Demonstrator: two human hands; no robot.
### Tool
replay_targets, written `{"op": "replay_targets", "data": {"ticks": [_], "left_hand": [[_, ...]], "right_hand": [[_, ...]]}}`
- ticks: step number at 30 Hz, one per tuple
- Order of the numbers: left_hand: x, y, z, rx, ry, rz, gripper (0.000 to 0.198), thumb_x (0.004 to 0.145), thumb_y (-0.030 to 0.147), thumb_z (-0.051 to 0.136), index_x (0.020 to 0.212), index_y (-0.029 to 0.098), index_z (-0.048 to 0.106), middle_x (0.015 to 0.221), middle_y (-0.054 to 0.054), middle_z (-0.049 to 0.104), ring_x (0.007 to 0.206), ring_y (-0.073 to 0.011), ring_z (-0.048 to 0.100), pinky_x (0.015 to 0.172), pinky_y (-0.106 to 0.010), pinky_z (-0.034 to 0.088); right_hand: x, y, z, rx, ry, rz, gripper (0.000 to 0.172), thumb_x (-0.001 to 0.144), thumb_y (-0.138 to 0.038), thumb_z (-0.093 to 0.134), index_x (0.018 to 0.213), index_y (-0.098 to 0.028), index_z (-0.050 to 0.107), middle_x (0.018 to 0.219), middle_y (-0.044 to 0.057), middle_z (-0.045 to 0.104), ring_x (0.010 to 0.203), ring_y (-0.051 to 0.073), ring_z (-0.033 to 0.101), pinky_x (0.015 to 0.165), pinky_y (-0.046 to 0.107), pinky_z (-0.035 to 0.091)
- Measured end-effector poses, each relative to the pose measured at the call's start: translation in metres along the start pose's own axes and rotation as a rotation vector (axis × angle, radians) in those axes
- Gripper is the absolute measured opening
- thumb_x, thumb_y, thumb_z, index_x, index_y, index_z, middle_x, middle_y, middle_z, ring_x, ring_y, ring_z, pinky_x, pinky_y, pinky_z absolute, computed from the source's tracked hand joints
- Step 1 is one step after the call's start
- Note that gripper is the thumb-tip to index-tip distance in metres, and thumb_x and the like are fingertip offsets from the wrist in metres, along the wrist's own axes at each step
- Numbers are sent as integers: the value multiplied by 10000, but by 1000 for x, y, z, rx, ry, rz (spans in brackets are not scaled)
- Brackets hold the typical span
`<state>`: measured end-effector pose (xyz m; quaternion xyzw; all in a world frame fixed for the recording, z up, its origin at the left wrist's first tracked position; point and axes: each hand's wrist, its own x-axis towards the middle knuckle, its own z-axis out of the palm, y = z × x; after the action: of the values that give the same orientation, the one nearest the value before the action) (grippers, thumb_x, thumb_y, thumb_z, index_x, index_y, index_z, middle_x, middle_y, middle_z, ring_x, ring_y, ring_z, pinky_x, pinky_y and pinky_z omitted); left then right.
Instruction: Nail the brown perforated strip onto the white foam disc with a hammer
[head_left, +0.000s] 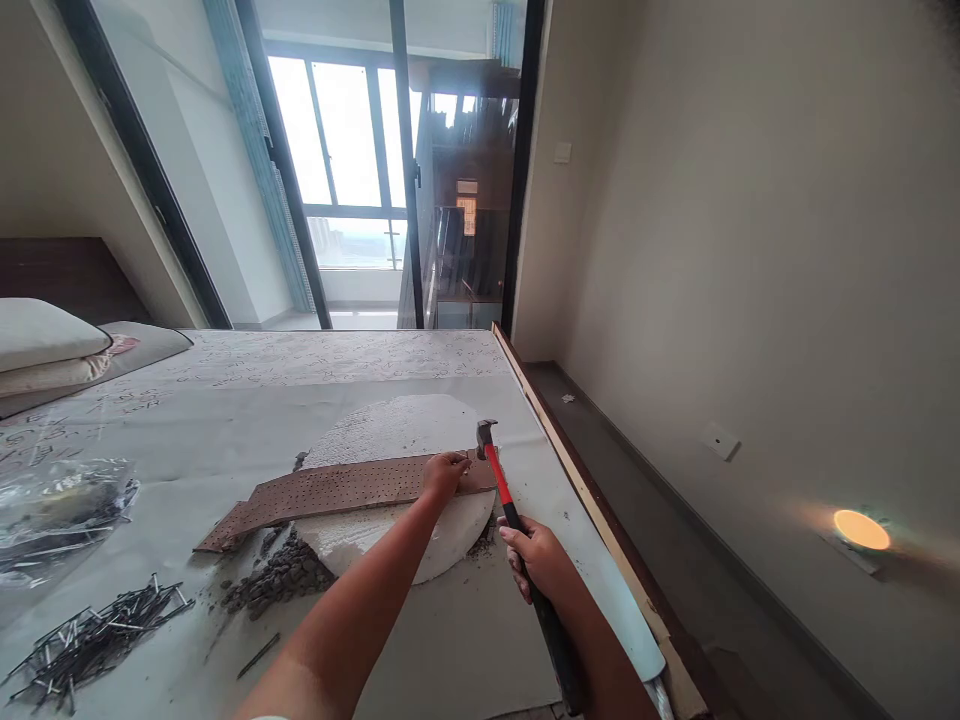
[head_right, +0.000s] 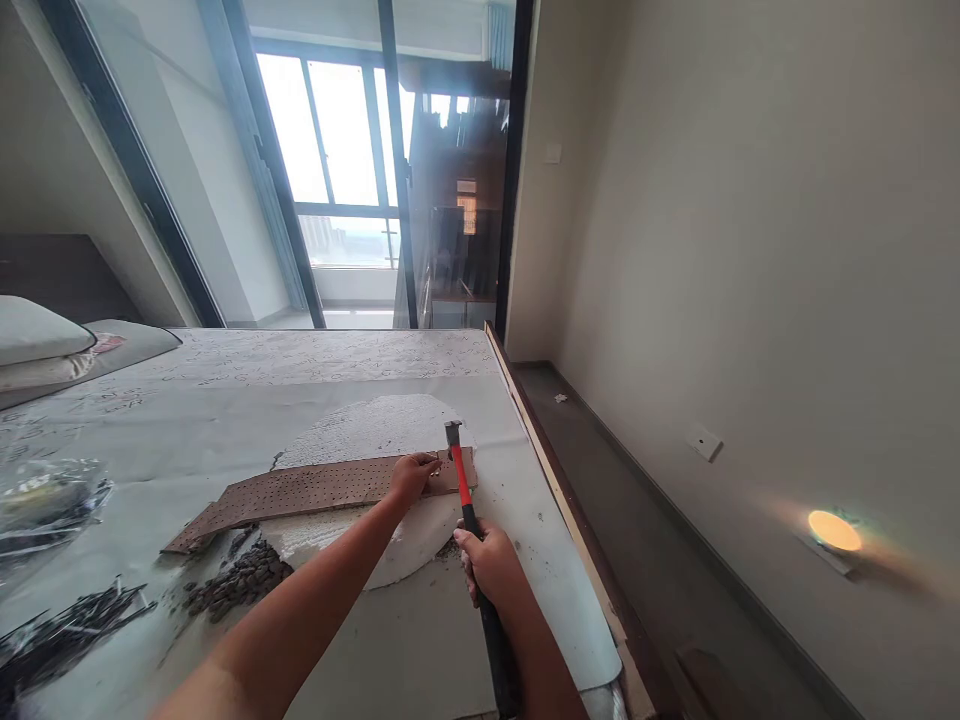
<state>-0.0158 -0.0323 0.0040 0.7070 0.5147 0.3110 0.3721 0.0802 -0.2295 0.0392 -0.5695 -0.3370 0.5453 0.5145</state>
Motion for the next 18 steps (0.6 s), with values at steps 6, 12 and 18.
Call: {"op": "replay_targets", "data": {"ticks": [6, 12, 18], "left_hand": [[-5, 5, 1, 62, -4, 6, 271, 720, 367, 558, 757, 142, 705, 724, -84, 684, 683, -194, 594, 591, -283, 383], [-7, 6, 1, 59, 14, 32, 262, 731, 364, 557, 734, 149, 707, 772, -85, 696, 699, -193, 599, 582, -277, 374], [-9, 8, 2, 110, 27, 53, 253, 750, 346, 558, 732, 147, 713, 762, -83, 696, 686, -179, 590, 588, -277, 358]], "right_hand": [[1, 3, 0, -18, -17, -3, 463, 653, -488, 524, 973, -156, 484, 434, -123, 387, 261, 65, 341, 262, 205, 260], [-1, 0, 1, -28, -17, 7, 490, 647, -502, 530, 988, -154, 474, 444, -122, 390, 264, 62, 340, 274, 207, 270], [-1, 0, 1, -30, -11, 5, 500, 656, -498, 541, 1007, -147, 480, 445, -119, 398, 270, 68, 350, 276, 208, 270]]}}
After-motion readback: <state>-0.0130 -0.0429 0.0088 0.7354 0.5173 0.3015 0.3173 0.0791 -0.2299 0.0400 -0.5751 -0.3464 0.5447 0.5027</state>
